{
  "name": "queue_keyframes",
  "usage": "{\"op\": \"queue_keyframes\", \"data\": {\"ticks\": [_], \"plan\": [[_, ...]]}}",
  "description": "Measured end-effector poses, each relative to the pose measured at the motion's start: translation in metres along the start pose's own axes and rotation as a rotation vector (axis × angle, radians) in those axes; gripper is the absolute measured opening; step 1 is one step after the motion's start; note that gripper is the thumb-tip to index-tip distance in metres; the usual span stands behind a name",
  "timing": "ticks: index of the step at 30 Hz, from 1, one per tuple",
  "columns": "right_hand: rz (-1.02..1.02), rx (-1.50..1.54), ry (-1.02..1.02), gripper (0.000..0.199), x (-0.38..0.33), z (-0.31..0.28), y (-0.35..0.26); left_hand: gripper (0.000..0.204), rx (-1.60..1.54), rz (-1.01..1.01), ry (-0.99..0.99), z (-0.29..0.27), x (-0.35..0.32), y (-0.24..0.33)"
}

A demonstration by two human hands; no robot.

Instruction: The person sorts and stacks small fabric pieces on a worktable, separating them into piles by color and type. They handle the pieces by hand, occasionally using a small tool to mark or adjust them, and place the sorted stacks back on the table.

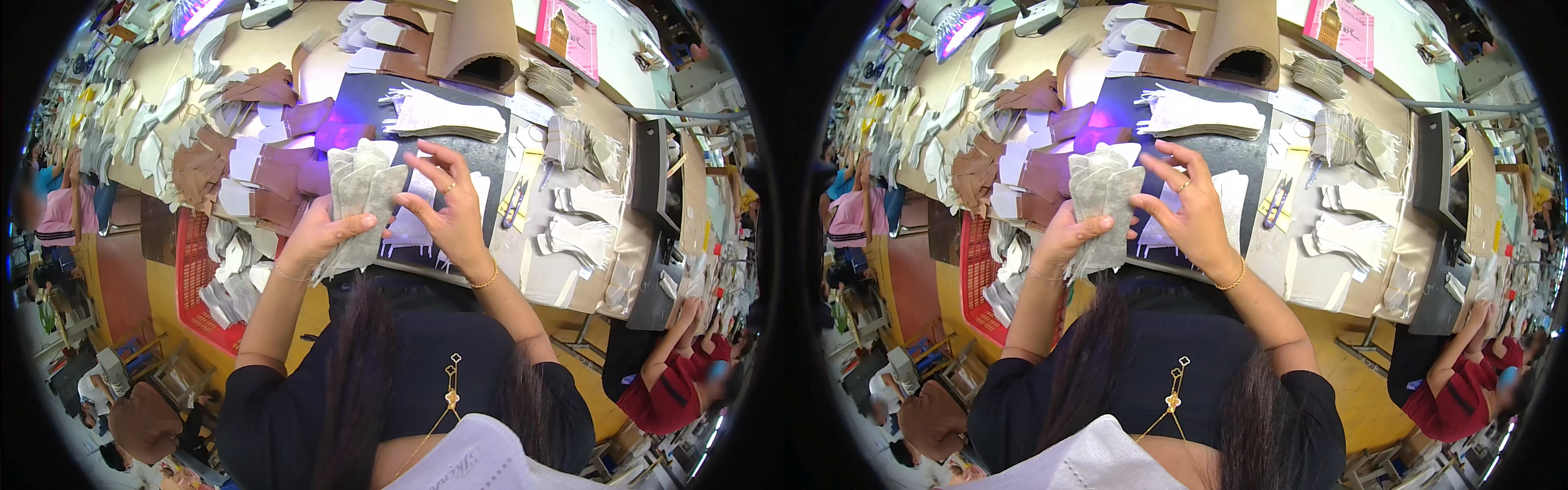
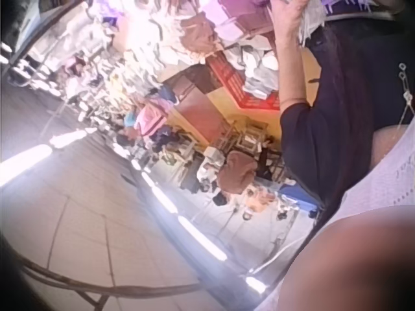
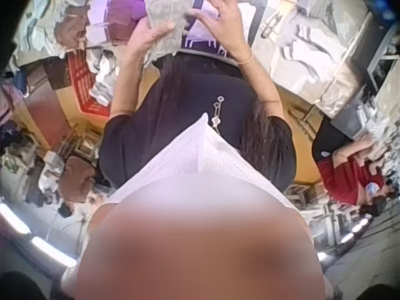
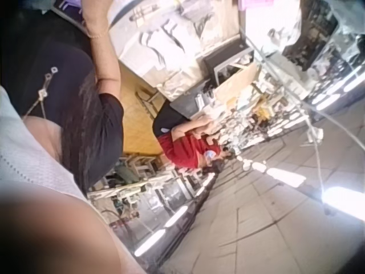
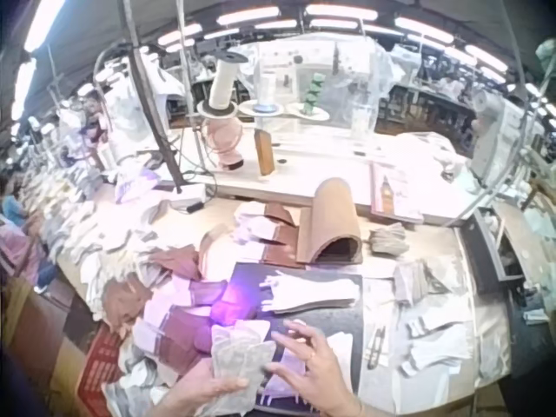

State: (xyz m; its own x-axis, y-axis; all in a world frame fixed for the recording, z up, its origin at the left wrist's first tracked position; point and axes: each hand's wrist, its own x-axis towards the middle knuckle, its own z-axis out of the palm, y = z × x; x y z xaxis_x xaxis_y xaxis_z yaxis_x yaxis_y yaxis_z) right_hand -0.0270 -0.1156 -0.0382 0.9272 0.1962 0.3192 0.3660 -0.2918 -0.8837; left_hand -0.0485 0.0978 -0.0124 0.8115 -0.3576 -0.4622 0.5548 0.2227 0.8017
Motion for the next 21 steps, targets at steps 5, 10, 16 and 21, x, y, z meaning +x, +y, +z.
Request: {"op": "queue_keyframes", "data": {"ticks": [5,10,16,21], "plan": [[0.249,0.768,0.019,0.018,-0.019,-0.038,-0.014,0.059,-0.054,-0.023,0.018,0.003,0.008,-0.005],[0.452,0.708,0.186,0.013,-0.036,-0.093,0.022,0.059,0.002,-0.033,-0.019,0.000,0.014,-0.005],[0.150,-0.318,0.123,0.032,-0.022,-0.067,0.032,0.063,0.010,-0.035,-0.091,0.011,0.019,-0.005],[0.058,-0.112,-0.046,0.027,-0.012,-0.031,-0.004,0.054,-0.081,0.026,-0.165,0.021,0.018,-0.005]]}}
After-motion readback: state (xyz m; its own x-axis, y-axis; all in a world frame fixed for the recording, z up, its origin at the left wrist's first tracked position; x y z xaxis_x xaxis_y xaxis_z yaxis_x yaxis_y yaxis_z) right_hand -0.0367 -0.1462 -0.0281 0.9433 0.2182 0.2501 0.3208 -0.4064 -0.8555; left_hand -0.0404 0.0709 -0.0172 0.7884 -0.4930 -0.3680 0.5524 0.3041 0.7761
